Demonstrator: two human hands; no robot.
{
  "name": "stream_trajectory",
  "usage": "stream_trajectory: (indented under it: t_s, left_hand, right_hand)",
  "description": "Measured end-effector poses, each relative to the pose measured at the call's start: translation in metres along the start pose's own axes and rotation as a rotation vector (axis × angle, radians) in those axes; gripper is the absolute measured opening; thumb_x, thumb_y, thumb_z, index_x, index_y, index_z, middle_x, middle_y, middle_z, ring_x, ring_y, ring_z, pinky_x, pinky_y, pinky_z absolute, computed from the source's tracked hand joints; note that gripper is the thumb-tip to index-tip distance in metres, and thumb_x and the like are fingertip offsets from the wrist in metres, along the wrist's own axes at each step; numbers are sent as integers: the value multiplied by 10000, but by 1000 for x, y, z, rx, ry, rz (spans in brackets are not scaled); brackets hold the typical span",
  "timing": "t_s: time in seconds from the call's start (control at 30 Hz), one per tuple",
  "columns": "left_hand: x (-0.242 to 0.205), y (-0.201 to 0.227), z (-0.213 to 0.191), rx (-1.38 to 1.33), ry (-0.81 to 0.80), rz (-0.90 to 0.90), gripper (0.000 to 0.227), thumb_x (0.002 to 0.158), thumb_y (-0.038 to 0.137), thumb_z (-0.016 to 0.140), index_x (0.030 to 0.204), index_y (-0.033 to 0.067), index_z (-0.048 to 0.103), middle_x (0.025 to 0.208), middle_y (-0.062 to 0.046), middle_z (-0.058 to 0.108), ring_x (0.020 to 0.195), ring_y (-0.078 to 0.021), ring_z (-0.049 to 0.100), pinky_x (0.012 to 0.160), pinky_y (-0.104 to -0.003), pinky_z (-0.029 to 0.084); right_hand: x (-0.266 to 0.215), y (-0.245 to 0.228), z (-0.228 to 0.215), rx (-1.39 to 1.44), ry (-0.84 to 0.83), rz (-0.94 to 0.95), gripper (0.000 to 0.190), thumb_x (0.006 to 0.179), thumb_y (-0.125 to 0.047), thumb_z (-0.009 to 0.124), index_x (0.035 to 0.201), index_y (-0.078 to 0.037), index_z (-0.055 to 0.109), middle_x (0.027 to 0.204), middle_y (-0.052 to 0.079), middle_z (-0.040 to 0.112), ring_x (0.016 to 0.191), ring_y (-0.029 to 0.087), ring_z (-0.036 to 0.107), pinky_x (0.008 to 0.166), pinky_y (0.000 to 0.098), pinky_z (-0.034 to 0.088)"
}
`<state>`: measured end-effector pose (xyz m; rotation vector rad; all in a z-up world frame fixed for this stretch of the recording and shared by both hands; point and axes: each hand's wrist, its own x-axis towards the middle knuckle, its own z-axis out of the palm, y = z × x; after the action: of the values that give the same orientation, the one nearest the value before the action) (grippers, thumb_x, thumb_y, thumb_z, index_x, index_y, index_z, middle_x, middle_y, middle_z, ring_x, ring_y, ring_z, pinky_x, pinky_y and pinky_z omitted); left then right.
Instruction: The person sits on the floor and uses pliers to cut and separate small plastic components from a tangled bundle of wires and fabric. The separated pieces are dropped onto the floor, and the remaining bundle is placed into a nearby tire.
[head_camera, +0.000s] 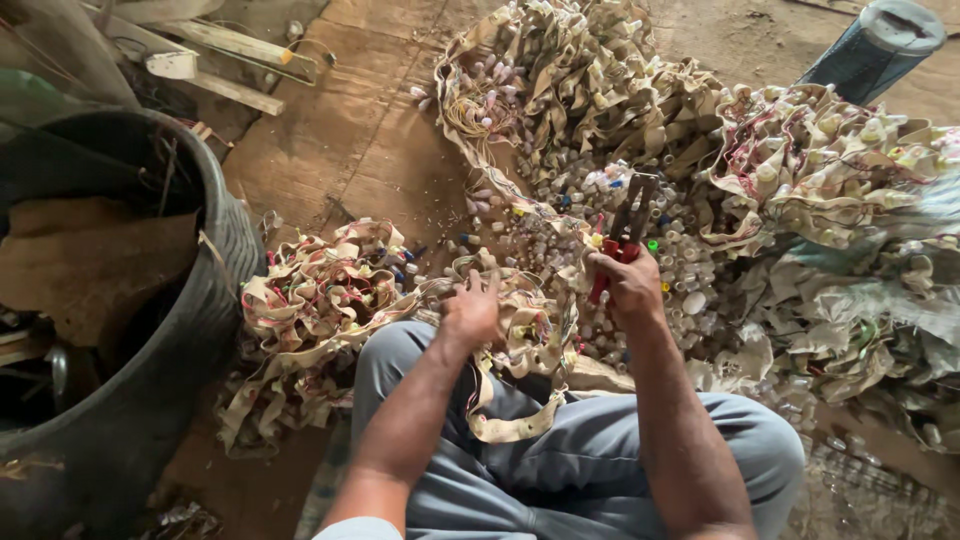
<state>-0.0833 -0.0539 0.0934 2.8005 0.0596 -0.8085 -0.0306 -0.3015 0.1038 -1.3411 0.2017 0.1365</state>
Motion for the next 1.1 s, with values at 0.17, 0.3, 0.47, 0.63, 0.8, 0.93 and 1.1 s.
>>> stream_trajectory:
  t_s: [0.17, 0.3, 0.47, 0.63, 0.8, 0.93, 1.1]
  left_hand:
    - [24, 9, 28, -37, 136, -48, 669, 820, 146, 767, 1424, 93, 484, 1483, -262, 397, 1206, -448, 609, 958, -523, 562]
    - [6, -22, 0, -117, 379, 7, 387, 886, 235, 745, 1230, 105, 624, 1239, -209, 593, 1099, -425, 644, 906, -543, 538]
    - [-74, -90, -125, -424, 741, 145, 388, 678, 141, 734, 1062, 108, 684, 1021, -158, 694, 904, -341, 709, 788, -448, 568]
    - [-167, -152, -190, 200, 1308, 106, 298, 722, 136, 757, 993, 49, 669, 1042, -170, 663, 943, -392, 618, 710, -502, 528]
    - [-136, -217, -135, 517, 1142, 111, 122, 929, 161, 635, 1002, 89, 701, 966, -118, 642, 944, -313, 613, 793, -481, 529]
    - [-68, -255, -34, 629, 693, 52, 163, 933, 222, 629, 1017, 115, 719, 993, -75, 673, 934, -282, 641, 758, -535, 538]
    - [-20, -263, -12, 434, 700, 53, 146, 784, 246, 667, 872, 169, 755, 913, -70, 675, 919, -319, 677, 765, -568, 547]
  right_hand:
    - [-4, 8, 5, 25, -7, -12, 217, 837, -55, 791, 1013, -20, 669, 808, 35, 692, 642, 125, 645, 553, 267, 521]
    - [-7, 3, 0, 25, -68, -68, 249, 839, -54, 799, 1024, -20, 636, 781, 32, 661, 629, 129, 633, 545, 266, 516]
    - [-12, -6, 12, 304, -92, -68, 291, 901, -53, 739, 1162, -19, 616, 868, 36, 670, 677, 129, 637, 570, 258, 507]
    - [-40, -9, 44, 475, -159, -131, 359, 928, -21, 690, 1264, -9, 567, 972, 85, 685, 714, 161, 677, 560, 259, 547]
    - [-57, 2, 75, 477, -215, -64, 372, 890, 42, 670, 1226, -24, 525, 957, 40, 694, 754, 138, 732, 634, 258, 606]
    - [-59, 23, 81, 255, -304, -5, 236, 904, -23, 711, 1120, -4, 618, 793, 48, 677, 497, 125, 593, 390, 240, 427]
    - [-61, 45, 78, 267, -289, 140, 207, 879, -54, 729, 1041, -53, 599, 734, 42, 669, 451, 141, 594, 340, 256, 414]
